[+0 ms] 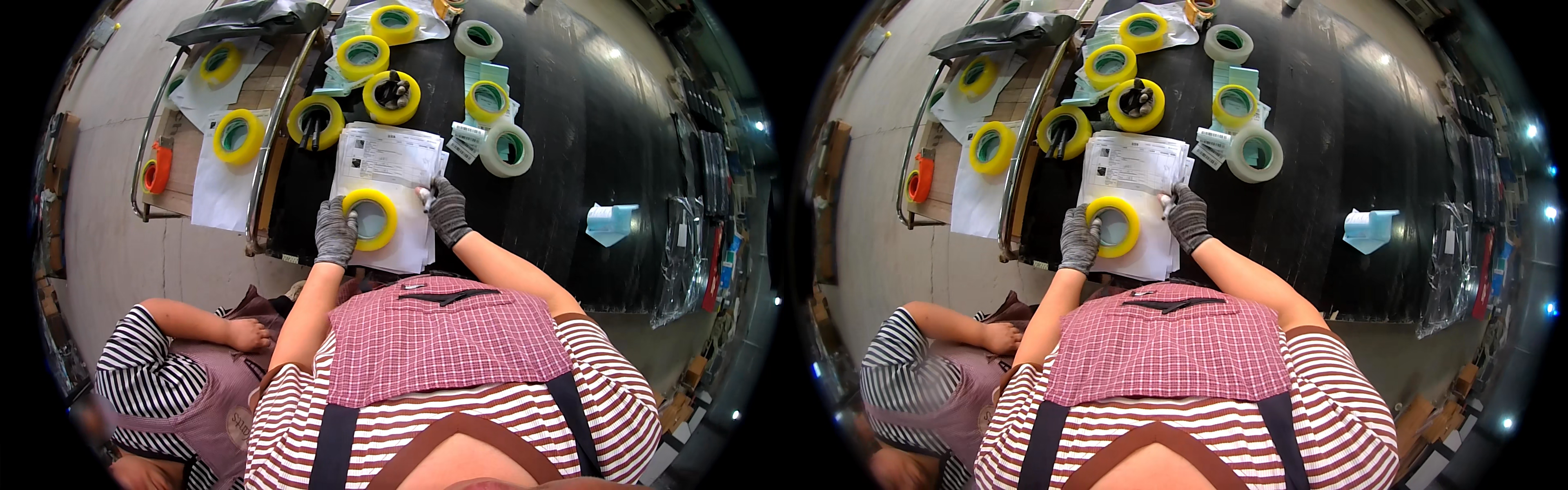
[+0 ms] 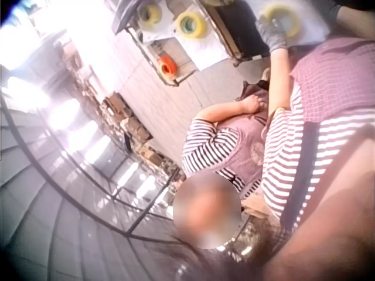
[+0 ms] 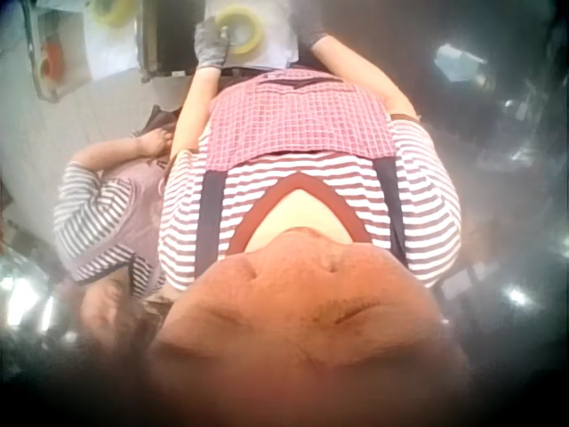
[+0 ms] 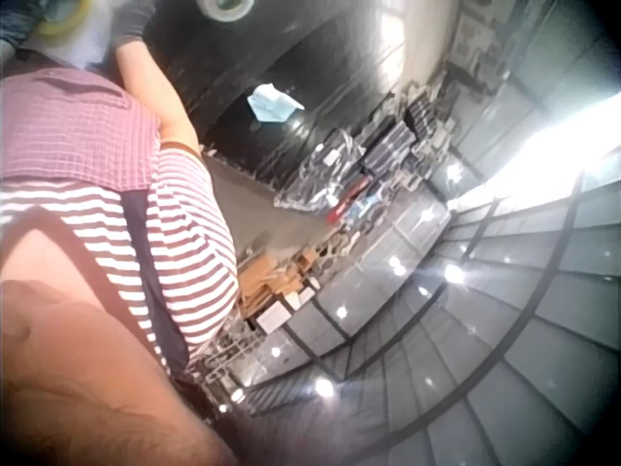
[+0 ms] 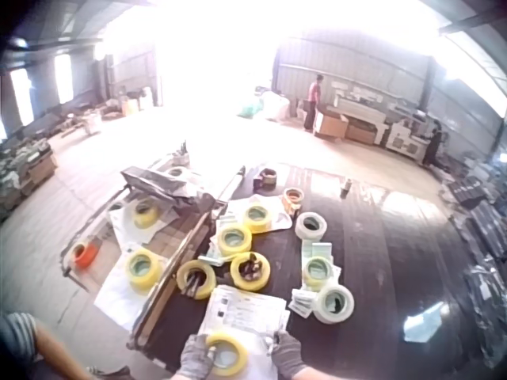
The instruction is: The person labels several wrapped rolls, places the rolls into a large plastic bag, and then checks a document on a table.
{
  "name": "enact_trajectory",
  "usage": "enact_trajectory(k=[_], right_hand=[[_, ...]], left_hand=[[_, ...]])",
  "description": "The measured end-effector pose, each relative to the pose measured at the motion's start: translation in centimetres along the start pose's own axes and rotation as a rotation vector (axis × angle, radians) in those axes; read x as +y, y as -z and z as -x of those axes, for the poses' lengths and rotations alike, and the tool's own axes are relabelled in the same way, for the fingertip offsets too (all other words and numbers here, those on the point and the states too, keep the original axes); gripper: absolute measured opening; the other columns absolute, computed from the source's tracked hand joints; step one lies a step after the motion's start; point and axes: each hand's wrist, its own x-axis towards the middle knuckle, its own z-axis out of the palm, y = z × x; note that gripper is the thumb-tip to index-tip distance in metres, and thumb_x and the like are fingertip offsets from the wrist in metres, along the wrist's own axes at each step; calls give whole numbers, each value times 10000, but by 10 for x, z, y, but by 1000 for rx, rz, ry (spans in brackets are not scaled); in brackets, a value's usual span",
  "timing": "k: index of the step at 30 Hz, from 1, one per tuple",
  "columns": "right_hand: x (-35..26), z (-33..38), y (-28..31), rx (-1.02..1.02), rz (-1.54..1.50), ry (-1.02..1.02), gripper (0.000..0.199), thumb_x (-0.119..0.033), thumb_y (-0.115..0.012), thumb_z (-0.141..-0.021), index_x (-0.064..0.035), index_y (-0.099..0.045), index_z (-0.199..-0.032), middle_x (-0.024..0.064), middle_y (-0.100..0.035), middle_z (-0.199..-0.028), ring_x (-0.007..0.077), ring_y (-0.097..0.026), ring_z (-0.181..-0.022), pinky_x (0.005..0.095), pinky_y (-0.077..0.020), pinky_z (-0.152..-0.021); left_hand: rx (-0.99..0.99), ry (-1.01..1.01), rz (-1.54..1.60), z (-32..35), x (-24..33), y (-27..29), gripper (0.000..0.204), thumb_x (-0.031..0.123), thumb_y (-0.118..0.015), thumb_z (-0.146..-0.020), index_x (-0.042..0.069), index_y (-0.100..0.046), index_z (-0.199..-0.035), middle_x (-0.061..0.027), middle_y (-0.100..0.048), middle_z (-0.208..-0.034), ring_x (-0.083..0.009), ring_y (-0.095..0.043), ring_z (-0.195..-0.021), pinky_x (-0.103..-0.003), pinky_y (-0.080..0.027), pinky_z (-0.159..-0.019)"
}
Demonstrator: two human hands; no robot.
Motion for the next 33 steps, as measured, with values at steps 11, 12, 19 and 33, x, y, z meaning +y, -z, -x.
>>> enact_trajectory(k=[11,12,19,33], right_hand=[[-17,-22,140,452,134,499,131,-152,-632,-845,-27,-593,-848,171,-628,-769,317,-611,-687,383,-477,-620],[-26,-26,152,440,165,503,129,-144,-627,-850,-21,-595,-876,151,-633,-801,263,-616,-699,345,-482,-655],[-124,-69,157,173,-176,449,150,-111,-614,-868,-16,-589,-981,40,-615,-848,95,-529,-788,244,-441,-744],[-295,-159,-17,-307,61,328,180,-109,-659,-774,26,-613,-884,93,-620,-706,186,-617,-642,309,-494,-590]], left_hand=[[-28,-35,20,-4,1,-3,469,292,-639,-803,30,-529,-1177,-203,-546,-1112,-352,-537,-1016,-407,-440,-899],[-73,-37,28,-8,1,1,481,321,-637,-804,33,-535,-1175,-203,-552,-1115,-347,-536,-1026,-404,-435,-910],[338,-64,19,-87,-59,135,358,165,-607,-824,72,-568,-1168,-185,-517,-1189,-339,-494,-1071,-400,-398,-953],[181,-23,35,-155,-187,134,475,204,-787,-677,35,-612,-1085,-217,-305,-1400,-340,-415,-1222,-367,-384,-1014]])
